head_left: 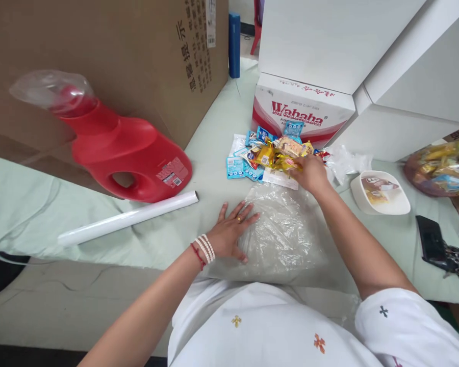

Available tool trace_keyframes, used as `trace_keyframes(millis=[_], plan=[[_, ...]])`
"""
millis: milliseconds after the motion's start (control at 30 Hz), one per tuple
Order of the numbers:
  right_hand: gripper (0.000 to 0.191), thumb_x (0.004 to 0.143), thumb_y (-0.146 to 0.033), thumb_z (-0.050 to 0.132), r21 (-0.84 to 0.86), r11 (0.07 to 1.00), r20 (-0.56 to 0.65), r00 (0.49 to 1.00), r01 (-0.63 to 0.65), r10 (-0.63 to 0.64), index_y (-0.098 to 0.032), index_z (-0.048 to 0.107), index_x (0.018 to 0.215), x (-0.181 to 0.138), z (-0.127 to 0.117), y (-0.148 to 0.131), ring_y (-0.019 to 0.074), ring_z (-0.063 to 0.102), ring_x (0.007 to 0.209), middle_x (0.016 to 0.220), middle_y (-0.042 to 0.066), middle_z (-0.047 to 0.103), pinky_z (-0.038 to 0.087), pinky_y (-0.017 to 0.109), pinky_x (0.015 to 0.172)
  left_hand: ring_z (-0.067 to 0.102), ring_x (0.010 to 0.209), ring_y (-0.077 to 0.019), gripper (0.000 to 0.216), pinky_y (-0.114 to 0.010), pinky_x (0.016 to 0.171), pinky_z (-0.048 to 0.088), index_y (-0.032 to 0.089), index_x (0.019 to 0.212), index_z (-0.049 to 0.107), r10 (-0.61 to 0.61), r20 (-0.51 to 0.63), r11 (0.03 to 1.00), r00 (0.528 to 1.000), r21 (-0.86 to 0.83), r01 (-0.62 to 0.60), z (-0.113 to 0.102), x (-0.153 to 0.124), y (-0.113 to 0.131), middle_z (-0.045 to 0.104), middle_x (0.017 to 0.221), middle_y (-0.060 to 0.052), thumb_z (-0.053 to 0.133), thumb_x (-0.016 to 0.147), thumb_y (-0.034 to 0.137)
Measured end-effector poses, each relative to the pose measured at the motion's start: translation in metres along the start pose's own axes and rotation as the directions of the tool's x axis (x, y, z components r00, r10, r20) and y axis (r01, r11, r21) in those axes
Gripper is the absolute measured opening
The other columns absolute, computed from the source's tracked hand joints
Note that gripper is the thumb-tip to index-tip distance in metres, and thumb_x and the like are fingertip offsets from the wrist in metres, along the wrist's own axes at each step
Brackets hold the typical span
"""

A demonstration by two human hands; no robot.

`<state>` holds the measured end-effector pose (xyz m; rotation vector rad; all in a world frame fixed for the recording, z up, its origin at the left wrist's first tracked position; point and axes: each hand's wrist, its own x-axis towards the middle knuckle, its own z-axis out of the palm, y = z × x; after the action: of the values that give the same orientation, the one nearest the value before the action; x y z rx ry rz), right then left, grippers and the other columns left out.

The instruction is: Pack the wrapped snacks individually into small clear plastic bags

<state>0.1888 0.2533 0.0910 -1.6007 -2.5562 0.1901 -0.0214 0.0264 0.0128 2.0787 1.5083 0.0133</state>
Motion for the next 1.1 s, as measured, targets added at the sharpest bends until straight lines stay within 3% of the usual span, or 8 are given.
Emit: trace_keyframes(millis=[67,133,267,400,667,867,1000,1100], plan=[[0.037,0.089,-0.040,0.072,-0.023,0.998,-0.220,0.973,0.061,-0.065,-0.016,0.074,0.117,-0.027,-0.009,0.005,0.0350,0.052,0.110,0.115,0.016,0.064,0.043,0.044,0.092,0.000,0.160,-0.0455,0.126,-0.076,0.115,-0.014,0.026,0.166,0.018,0.015,-0.005,1.000,1.000,-0.006,-0.015,0.001,0.000,-0.001,0.006,0.174,-0.020,0.081,0.064,0.066],[0.036,0.092,-0.043,0.068,-0.039,0.984,-0.290,0.941,0.171,-0.175,-0.018,0.072,0.118,-0.059,-0.008,0.002,0.0340,0.048,0.110,0.117,0.015,0.062,0.041,0.046,0.093,0.001,0.159,-0.0462,0.128,-0.077,0.115,-0.013,0.026,0.166,0.018,0.022,-0.009,1.000,1.000,-0.004,-0.022,0.002,0.000,-0.001,0.007,0.174,-0.020,0.082,0.062,0.066],[0.023,0.100,-0.032,0.058,-0.085,0.908,-0.082,0.905,0.410,-0.417,-0.021,0.070,0.116,-0.116,0.024,-0.016,0.0306,0.048,0.100,0.110,0.013,0.065,0.039,0.045,0.087,0.005,0.159,-0.0462,0.129,-0.076,0.117,-0.011,0.026,0.165,0.021,0.014,-0.040,1.000,0.999,0.010,-0.014,0.003,-0.003,-0.004,0.006,0.174,-0.021,0.086,0.061,0.065],[0.040,0.098,-0.042,0.062,0.074,0.842,0.084,0.838,0.534,-0.539,-0.020,0.063,0.132,-0.146,0.052,-0.013,0.0302,0.050,0.104,0.125,0.015,0.063,0.041,0.044,0.087,0.010,0.159,-0.0443,0.119,-0.073,0.120,-0.007,0.024,0.163,0.030,0.066,-0.062,0.998,0.996,-0.004,-0.066,0.004,-0.007,-0.012,0.008,0.173,-0.022,0.081,0.066,0.071],[0.036,0.099,-0.020,0.054,0.236,0.866,0.021,0.888,0.441,-0.458,-0.024,0.065,0.133,-0.158,0.064,0.002,0.0277,0.052,0.113,0.152,0.014,0.047,0.044,0.043,0.097,0.020,0.158,-0.0416,0.100,-0.074,0.120,-0.006,0.027,0.163,0.028,0.010,-0.137,1.000,0.990,-0.022,-0.013,0.004,-0.011,-0.018,0.020,0.172,-0.019,0.074,0.082,0.061],[0.034,0.103,-0.018,0.047,0.246,0.853,0.049,0.873,0.460,-0.485,-0.024,0.066,0.130,-0.146,0.065,-0.004,0.0259,0.057,0.106,0.135,0.013,0.063,0.044,0.041,0.089,0.015,0.159,-0.0424,0.111,-0.075,0.120,-0.003,0.026,0.164,0.025,0.009,-0.080,1.000,0.997,0.024,-0.007,-0.001,-0.015,-0.023,0.013,0.173,-0.020,0.081,0.075,0.060],[0.030,0.103,-0.021,0.051,0.312,0.811,0.025,0.849,0.496,-0.528,-0.024,0.065,0.129,-0.153,0.055,0.004,0.0269,0.058,0.114,0.150,0.015,0.052,0.048,0.045,0.095,0.006,0.159,-0.0470,0.099,-0.073,0.122,0.003,0.029,0.159,0.040,0.043,-0.270,0.994,0.962,0.106,-0.015,0.004,-0.023,-0.020,0.008,0.174,-0.018,0.083,0.074,0.056],[0.036,0.101,-0.033,0.058,0.395,0.781,0.004,0.849,0.484,-0.528,-0.024,0.060,0.136,-0.177,0.041,0.020,0.0270,0.058,0.117,0.156,0.016,0.044,0.050,0.047,0.100,0.007,0.160,-0.0448,0.070,-0.073,0.122,-0.002,0.036,0.149,0.054,0.148,-0.388,0.980,0.910,0.182,-0.082,0.008,-0.033,-0.016,0.027,0.172,-0.010,0.078,0.083,0.042]])
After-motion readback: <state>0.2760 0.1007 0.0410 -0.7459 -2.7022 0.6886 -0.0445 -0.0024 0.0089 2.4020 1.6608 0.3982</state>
